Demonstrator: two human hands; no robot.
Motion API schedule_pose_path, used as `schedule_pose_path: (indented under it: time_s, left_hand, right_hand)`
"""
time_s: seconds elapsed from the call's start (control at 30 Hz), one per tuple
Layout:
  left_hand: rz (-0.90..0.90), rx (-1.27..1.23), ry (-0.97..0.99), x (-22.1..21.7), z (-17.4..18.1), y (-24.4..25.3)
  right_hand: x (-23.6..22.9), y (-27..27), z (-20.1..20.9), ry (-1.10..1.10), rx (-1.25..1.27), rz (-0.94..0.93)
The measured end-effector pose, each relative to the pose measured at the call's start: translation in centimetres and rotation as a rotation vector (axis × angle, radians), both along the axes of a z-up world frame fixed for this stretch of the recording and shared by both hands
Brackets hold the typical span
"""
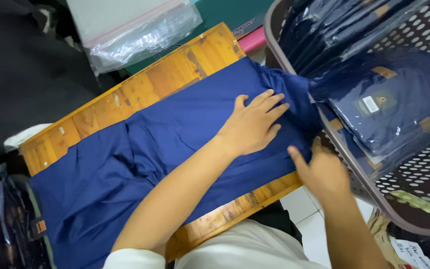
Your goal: The person folds a blue garment on a wooden table by hand, then places the folded garment into a clear plastic bag.
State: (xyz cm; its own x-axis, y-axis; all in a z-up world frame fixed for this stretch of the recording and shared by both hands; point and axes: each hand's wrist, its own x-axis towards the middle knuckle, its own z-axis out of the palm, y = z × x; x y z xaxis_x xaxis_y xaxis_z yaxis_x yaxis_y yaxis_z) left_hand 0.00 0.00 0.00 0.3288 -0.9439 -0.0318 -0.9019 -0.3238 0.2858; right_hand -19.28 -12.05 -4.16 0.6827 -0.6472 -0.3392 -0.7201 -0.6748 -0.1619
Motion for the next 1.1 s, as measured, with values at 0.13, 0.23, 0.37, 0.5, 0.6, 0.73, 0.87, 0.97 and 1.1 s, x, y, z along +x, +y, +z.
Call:
schedule_pose_path:
  time_s: [0.13,0.23,0.37,0.5,0.6,0.73,0.87,0.97,1.1]
  left_hand:
    - [-0.047,0.084,-0.023,0.8,-2.6,-3.7]
    - [-0.059,0.037,-0.085,1.0,-5.1,-5.2]
    - [-0.045,-0.023,-0.043,2.4,-6.1,-5.7]
    - [-0.069,-0.138,-0.123,3.9,-6.8,-6.0]
    - [-0.017,-0.036,-0.161,3.7,-6.3,-6.7]
    - [0.021,0.064,-0.145,3.6,-5.2,-7.8]
    - [0.003,0.097,-0.109,3.8,-5.5,-8.0]
    - [0.024,-0.012,-0.063,4.5,-5.7,-6.6]
    - [0.097,-0.149,0.035,4.1,1.1,0.5]
  right_hand:
    - [0.9,1.8,1.4,-0.878,-0.364,0.387]
    - [2.9,1.1,2.2,-0.826,-0.133,0.469]
    - [5.1,-1.3,1.5,-0.475,0.205,0.3]
    - [6.2,-4.7,-3.8,-0.061,0.424,0.036]
    - [6.4,-4.4,-2.5,0.016,0.38,-0.007]
    - [6.2,-2.1,1.8,-0.104,0.195,0.068]
    - [7.5,-1.3,5.4,-0.498,0.388,0.194]
    - [7.9,-1.7,7.0,-0.444,0.44,0.232]
    - [5.4,-2.3,0.8,-0.421,0.339,0.388]
